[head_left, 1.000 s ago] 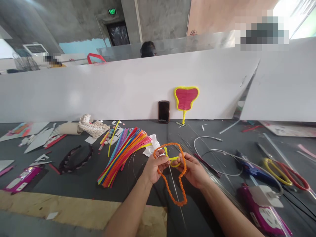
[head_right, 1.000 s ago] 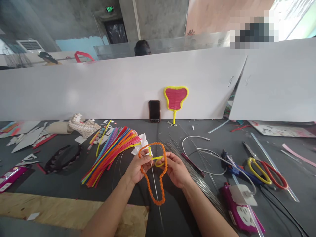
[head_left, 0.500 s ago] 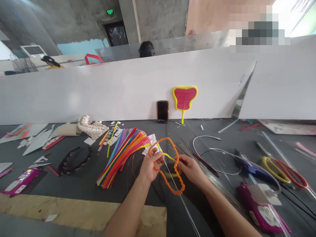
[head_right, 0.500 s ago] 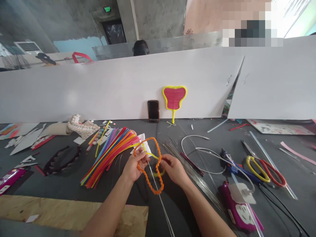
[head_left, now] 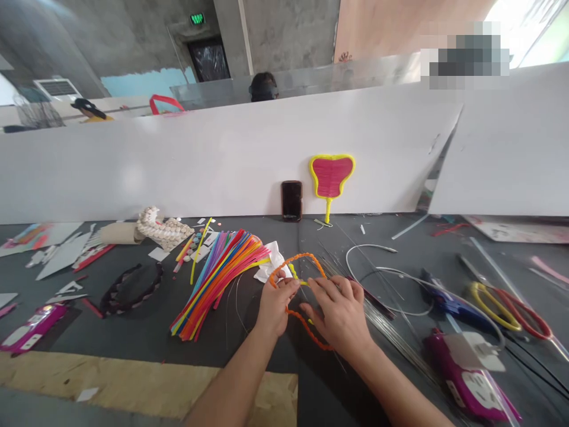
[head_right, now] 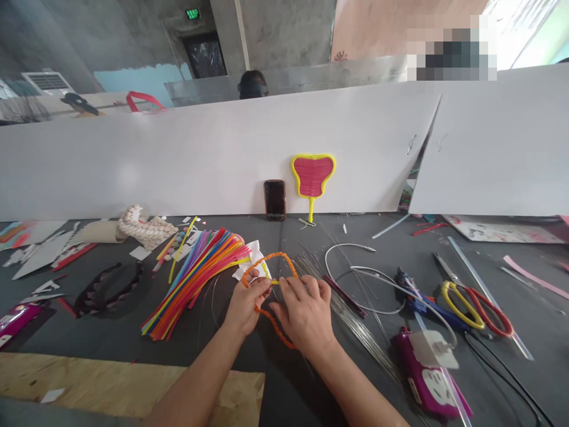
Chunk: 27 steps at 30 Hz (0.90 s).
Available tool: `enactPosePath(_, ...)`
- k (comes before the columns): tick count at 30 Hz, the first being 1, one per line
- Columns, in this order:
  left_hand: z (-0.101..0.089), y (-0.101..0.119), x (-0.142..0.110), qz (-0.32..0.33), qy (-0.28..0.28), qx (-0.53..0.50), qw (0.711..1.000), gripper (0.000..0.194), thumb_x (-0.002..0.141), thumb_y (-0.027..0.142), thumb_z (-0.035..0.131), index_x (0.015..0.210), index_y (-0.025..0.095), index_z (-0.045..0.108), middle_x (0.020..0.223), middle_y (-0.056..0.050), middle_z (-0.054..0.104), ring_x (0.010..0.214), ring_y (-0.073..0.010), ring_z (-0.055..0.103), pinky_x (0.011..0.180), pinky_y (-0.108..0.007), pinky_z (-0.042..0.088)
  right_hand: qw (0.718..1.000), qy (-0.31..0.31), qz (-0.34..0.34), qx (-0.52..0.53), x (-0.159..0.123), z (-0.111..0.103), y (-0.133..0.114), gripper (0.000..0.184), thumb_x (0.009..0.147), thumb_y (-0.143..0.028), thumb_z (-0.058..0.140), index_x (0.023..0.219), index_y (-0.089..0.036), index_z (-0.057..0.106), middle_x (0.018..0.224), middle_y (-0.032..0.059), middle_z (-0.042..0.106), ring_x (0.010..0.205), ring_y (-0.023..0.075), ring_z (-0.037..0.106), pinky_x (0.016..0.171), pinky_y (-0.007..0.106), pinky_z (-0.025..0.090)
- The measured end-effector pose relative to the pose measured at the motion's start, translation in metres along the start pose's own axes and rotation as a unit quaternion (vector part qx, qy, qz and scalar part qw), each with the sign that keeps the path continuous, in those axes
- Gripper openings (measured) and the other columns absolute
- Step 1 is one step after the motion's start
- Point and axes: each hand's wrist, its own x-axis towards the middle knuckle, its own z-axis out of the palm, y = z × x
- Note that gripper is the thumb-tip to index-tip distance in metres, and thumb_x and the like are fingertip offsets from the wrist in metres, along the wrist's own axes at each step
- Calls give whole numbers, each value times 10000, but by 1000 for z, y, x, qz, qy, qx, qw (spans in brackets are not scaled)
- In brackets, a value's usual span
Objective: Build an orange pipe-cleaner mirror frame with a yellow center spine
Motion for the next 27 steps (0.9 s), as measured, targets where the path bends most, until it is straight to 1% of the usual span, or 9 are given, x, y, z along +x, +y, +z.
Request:
enactPosePath(4,0,0,-1,10,-38,-10,999,418,544,144,807,809,196,488,653,54,610,810,-160,674,829,-268,459,1000,-8,7,-17,-2,2,-2,298,798,-380,620,1061,-243,643,1252,100,571,1125,348,420,930,526,253)
enactPosePath(6,0,1,-1,16,-46,-8,999,414,553,141,802,820,196,490,648,61,595,793,-156,675,839,-278,463,1000,-13,5,-11,-2,3,-2,295,799,-344,609,1076,-245,636,1310,100,520,1193,363,374,956,541,250)
enactPosePath(8,1,2,-2,23,-46,-5,999,405,556,138,796,815,194,490,655,68,582,733,-134,662,840,-295,475,1000,-21,-2,-5,-3,3,-3,292,802,-297,591,1086,-247,633,1337,105,489,1226,371,344,959,551,263)
enactPosePath(12,4,4,-3,31,-29,11,999,397,539,146,793,790,190,489,652,70,563,666,-108,620,792,-303,499,999,-37,-5,-9,-4,4,-4,297,793,-243,565,1081,-250,640,1357,104,468,1241,383,322,951,565,275)
enactPosePath(17,3,4,-2,34,-18,23,999,395,529,152,790,791,188,495,647,59,575,652,-104,601,719,-265,489,999,-25,-15,-27,-5,6,-3,283,804,-246,575,1077,-268,644,1330,71,513,1231,352,357,996,552,228)
enactPosePath(20,1,3,-1,31,-19,25,999,406,539,159,793,819,189,501,640,59,588,624,-89,581,691,-244,474,999,-20,-24,-44,-5,5,-3,242,798,-241,591,1029,-267,660,1306,57,538,1223,335,375,1012,546,200)
enactPosePath(23,-1,3,0,22,-22,32,999,412,547,183,797,844,188,510,632,54,598,606,-93,581,651,-236,461,998,-18,-30,-57,-5,5,-2,197,783,-240,614,971,-261,670,1295,47,547,1216,327,385,1021,537,180)
enactPosePath(25,-2,4,1,18,-21,39,999,414,553,183,795,857,185,514,628,54,602,587,-91,580,621,-225,452,997,-21,-27,-63,-5,6,-2,209,796,-234,605,997,-260,657,1281,48,556,1205,314,399,1021,522,186)
enactPosePath(27,-3,4,1,16,-12,44,999,417,556,175,794,868,182,517,628,54,607,569,-84,578,592,-210,442,998,-19,-20,-63,-5,7,-1,227,815,-217,586,1031,-262,638,1265,56,559,1183,290,423,1012,495,216)
